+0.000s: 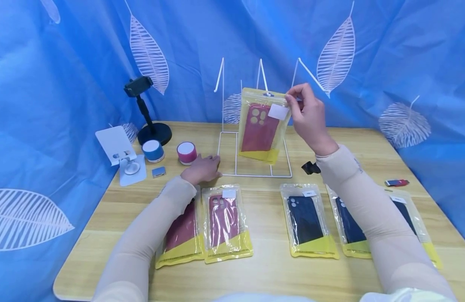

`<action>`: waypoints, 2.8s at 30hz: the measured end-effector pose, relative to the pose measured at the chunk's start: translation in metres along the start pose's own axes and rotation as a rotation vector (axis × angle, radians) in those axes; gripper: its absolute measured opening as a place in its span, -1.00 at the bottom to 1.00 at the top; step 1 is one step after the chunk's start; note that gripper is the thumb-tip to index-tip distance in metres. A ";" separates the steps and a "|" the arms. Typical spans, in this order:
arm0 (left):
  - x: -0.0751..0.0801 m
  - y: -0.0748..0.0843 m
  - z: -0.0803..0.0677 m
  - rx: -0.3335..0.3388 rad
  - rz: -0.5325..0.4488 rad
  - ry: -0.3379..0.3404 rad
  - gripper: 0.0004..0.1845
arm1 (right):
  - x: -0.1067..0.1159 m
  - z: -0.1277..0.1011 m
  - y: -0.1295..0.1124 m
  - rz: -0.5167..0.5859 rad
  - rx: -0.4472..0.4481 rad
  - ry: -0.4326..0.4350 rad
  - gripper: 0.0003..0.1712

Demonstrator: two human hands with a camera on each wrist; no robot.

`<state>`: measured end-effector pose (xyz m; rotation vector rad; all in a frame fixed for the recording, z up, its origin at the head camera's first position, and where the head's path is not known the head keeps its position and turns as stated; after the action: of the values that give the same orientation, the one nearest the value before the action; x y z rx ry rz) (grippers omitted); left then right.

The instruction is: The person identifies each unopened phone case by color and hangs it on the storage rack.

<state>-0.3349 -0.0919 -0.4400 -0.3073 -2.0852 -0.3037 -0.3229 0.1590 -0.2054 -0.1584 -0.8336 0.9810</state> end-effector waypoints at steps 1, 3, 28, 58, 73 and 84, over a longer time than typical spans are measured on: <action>0.001 0.000 0.000 0.002 -0.009 0.002 -0.21 | -0.002 0.002 0.001 -0.016 -0.007 -0.002 -0.73; 0.002 -0.001 0.000 0.002 -0.008 0.002 -0.22 | -0.004 0.005 0.004 -0.045 -0.016 -0.004 -0.70; 0.002 -0.001 -0.002 0.017 0.017 -0.035 -0.26 | -0.045 0.085 0.061 -0.362 -0.196 -0.069 -0.64; 0.001 -0.002 0.004 0.002 0.027 -0.045 -0.26 | -0.065 -0.165 0.094 -0.507 -0.380 -1.126 -0.50; 0.005 0.000 0.003 -0.005 0.033 -0.037 -0.26 | -0.054 -0.193 0.129 -0.432 -0.478 -1.155 -0.90; 0.005 0.000 0.001 -0.001 -0.014 -0.031 -0.27 | -0.017 -0.165 0.100 -0.329 -0.391 -0.983 -0.88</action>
<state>-0.3381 -0.0915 -0.4362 -0.3001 -2.1187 -0.3102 -0.2813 0.2420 -0.3749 0.1490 -1.8867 0.5346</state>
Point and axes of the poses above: each hand's wrist, its own z-axis towards the middle knuckle, its own x-axis out of the back of the hand, y = z × x, the point moved 9 cm from there along z, towards the middle knuckle, and after that the axes turned 9 degrees about -y, right-handed, at the moved point
